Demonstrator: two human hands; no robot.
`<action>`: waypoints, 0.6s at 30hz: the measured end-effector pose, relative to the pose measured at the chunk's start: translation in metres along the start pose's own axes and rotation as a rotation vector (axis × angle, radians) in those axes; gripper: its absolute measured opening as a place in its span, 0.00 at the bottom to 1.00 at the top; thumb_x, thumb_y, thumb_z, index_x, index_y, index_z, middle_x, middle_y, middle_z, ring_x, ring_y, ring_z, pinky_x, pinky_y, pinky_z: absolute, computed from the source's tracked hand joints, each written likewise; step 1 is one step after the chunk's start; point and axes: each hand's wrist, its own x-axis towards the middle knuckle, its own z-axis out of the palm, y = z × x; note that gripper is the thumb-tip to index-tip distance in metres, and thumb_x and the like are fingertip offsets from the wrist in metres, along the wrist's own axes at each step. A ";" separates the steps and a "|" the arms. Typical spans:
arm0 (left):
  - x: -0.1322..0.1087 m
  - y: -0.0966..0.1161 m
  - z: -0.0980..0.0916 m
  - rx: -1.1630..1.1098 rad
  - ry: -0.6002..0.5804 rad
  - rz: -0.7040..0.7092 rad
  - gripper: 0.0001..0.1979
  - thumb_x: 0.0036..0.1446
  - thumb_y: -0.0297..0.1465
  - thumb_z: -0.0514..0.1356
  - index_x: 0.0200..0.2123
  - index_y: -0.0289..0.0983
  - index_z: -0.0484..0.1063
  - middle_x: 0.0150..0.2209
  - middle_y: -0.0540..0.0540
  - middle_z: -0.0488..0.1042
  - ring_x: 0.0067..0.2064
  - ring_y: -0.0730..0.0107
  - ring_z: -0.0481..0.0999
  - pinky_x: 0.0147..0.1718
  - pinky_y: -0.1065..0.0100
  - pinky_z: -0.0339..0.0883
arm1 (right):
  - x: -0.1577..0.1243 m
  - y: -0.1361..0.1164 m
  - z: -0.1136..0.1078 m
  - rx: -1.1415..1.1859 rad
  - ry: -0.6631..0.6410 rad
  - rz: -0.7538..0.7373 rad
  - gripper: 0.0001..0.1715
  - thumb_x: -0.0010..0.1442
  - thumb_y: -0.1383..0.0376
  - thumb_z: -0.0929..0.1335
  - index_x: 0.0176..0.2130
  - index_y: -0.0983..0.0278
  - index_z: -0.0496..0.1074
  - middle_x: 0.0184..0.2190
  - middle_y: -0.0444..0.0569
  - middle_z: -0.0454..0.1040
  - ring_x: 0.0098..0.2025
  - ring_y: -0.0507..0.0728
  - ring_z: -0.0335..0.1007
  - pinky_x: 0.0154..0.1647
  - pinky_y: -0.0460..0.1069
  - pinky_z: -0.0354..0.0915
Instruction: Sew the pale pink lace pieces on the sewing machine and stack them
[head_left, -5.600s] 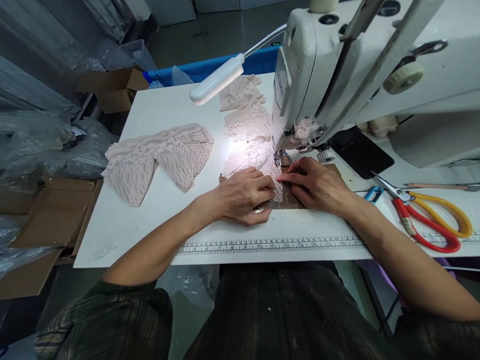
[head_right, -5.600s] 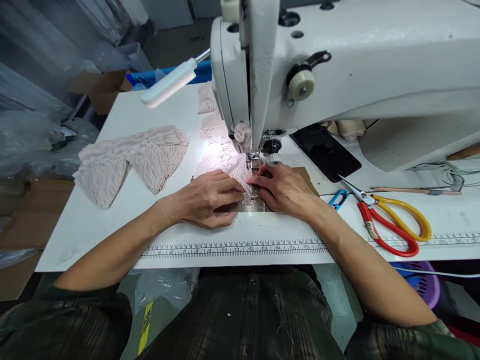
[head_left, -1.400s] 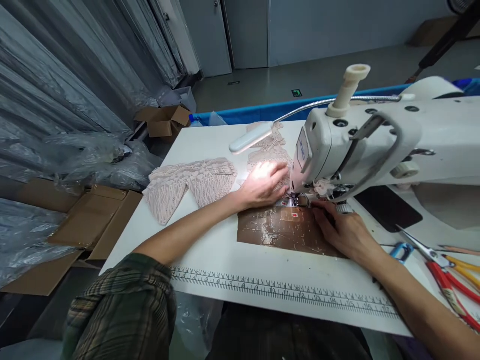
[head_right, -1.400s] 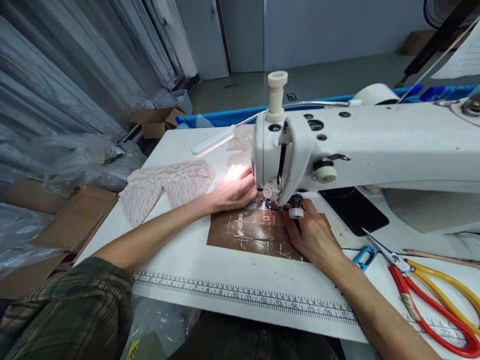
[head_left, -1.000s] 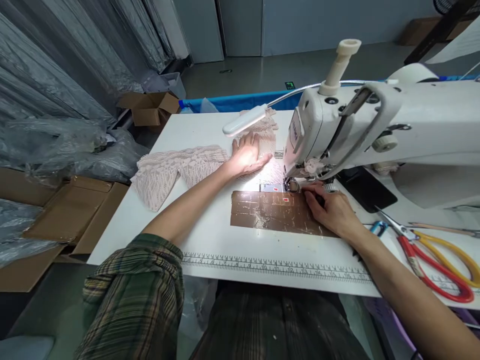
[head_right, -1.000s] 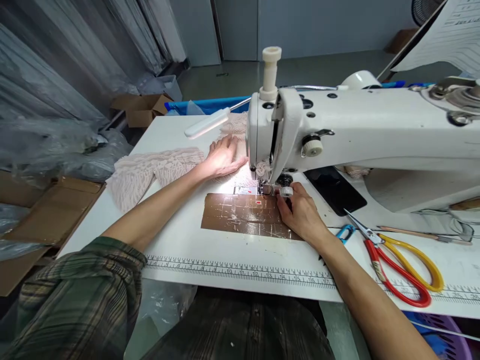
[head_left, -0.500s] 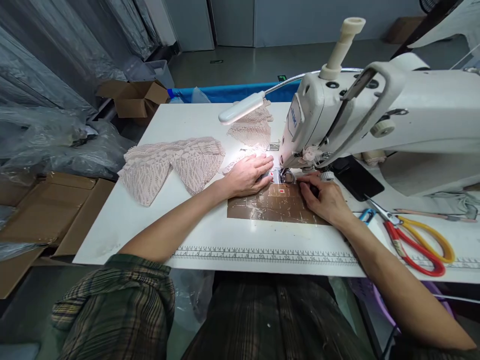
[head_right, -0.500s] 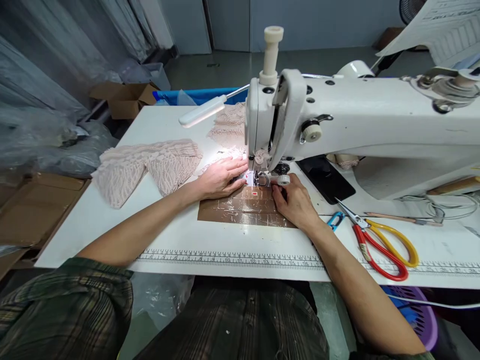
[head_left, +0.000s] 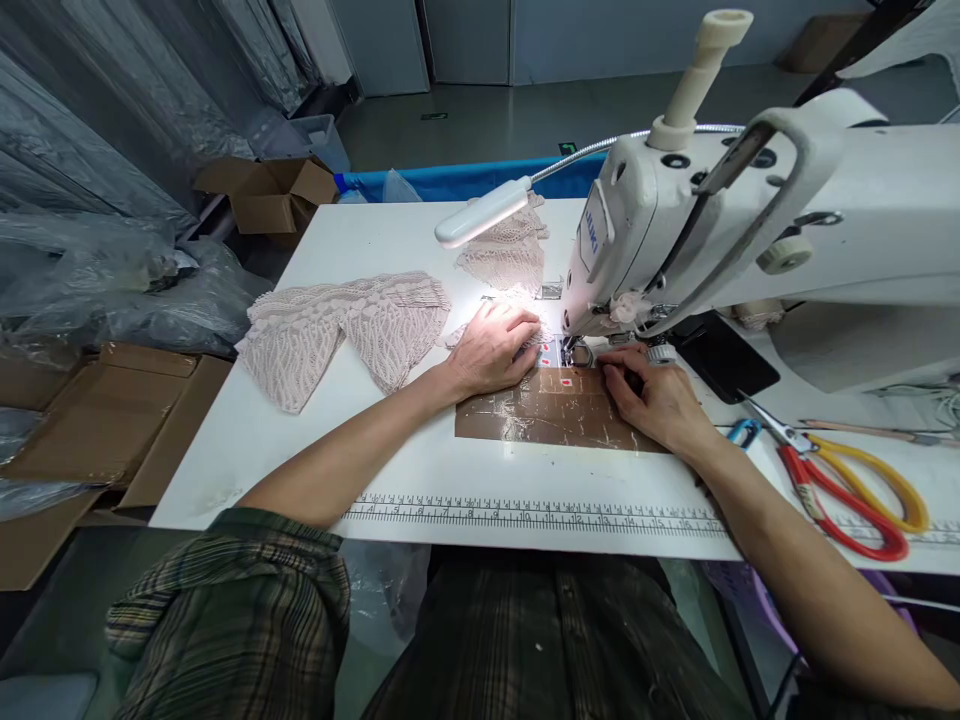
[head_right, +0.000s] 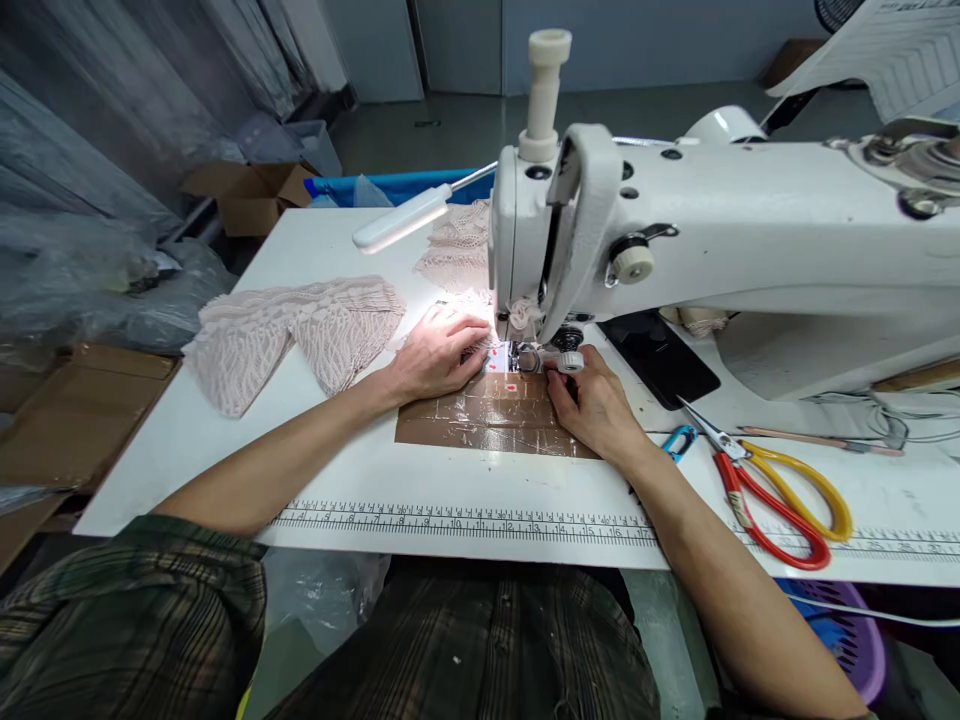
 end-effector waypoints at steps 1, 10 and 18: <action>0.000 0.000 -0.001 -0.009 -0.008 0.005 0.13 0.69 0.34 0.51 0.44 0.38 0.75 0.52 0.43 0.80 0.47 0.59 0.77 0.51 0.53 0.65 | 0.000 0.000 0.000 -0.005 -0.002 0.001 0.20 0.65 0.58 0.61 0.38 0.64 0.78 0.42 0.57 0.76 0.36 0.60 0.76 0.41 0.55 0.71; 0.000 -0.001 0.001 -0.033 -0.004 -0.001 0.14 0.69 0.35 0.53 0.43 0.37 0.77 0.50 0.43 0.81 0.46 0.61 0.78 0.50 0.54 0.67 | 0.000 -0.004 -0.002 -0.053 -0.022 0.000 0.19 0.64 0.60 0.61 0.38 0.64 0.79 0.37 0.55 0.76 0.31 0.57 0.72 0.35 0.52 0.67; 0.001 -0.005 0.003 -0.151 0.017 0.002 0.12 0.68 0.34 0.55 0.44 0.38 0.78 0.48 0.43 0.81 0.46 0.64 0.81 0.46 0.60 0.74 | 0.001 -0.015 -0.015 0.002 -0.104 -0.023 0.20 0.64 0.60 0.62 0.40 0.66 0.80 0.34 0.55 0.76 0.29 0.56 0.70 0.33 0.53 0.67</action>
